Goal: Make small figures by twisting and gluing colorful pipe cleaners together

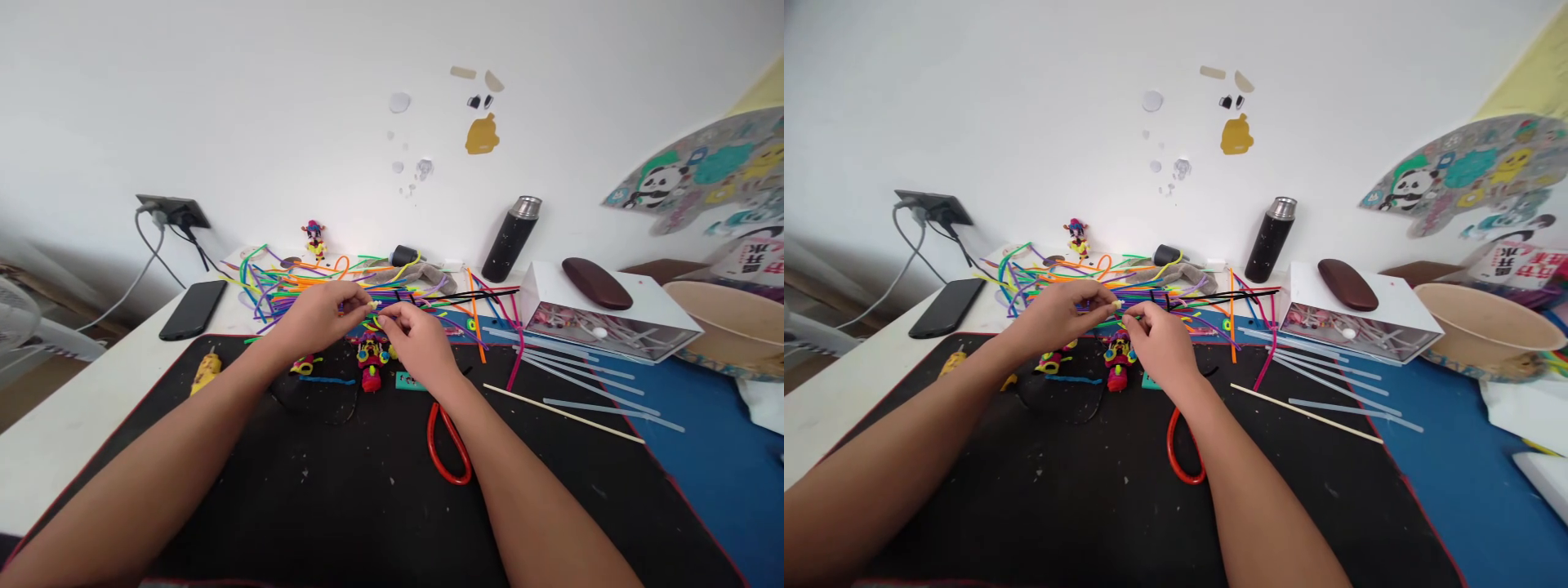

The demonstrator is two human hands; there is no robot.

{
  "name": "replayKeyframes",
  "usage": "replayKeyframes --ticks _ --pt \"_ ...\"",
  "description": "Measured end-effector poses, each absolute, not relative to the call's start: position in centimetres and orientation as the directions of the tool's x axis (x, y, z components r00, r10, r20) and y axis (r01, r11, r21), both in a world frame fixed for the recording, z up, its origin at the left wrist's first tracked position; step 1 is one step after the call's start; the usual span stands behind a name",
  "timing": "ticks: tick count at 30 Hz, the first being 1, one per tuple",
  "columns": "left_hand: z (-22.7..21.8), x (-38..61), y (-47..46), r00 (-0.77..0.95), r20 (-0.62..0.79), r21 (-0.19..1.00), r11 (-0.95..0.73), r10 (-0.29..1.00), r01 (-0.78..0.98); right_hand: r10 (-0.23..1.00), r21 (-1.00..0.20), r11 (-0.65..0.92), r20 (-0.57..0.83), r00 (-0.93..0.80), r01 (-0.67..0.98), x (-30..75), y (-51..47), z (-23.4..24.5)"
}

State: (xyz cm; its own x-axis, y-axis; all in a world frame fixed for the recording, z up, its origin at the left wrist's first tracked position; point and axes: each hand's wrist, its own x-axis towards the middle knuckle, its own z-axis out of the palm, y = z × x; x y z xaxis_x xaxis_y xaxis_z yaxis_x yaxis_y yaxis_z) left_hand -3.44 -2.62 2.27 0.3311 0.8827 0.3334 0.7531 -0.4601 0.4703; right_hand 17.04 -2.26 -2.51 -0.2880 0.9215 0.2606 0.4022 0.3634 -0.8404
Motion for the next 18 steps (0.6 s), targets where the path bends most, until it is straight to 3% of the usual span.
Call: replayKeyframes --ticks 10,18 --pt "0.9 -2.6 -3.6 0.445 0.326 0.315 -0.539 0.834 0.781 0.923 -0.86 0.351 0.251 -0.29 0.372 16.9 -2.3 -2.7" --pt "0.6 -2.8 -4.2 0.4 0.334 0.552 -0.521 0.853 0.651 0.948 -0.951 0.22 0.156 -0.276 0.219 16.8 -2.3 -2.7"
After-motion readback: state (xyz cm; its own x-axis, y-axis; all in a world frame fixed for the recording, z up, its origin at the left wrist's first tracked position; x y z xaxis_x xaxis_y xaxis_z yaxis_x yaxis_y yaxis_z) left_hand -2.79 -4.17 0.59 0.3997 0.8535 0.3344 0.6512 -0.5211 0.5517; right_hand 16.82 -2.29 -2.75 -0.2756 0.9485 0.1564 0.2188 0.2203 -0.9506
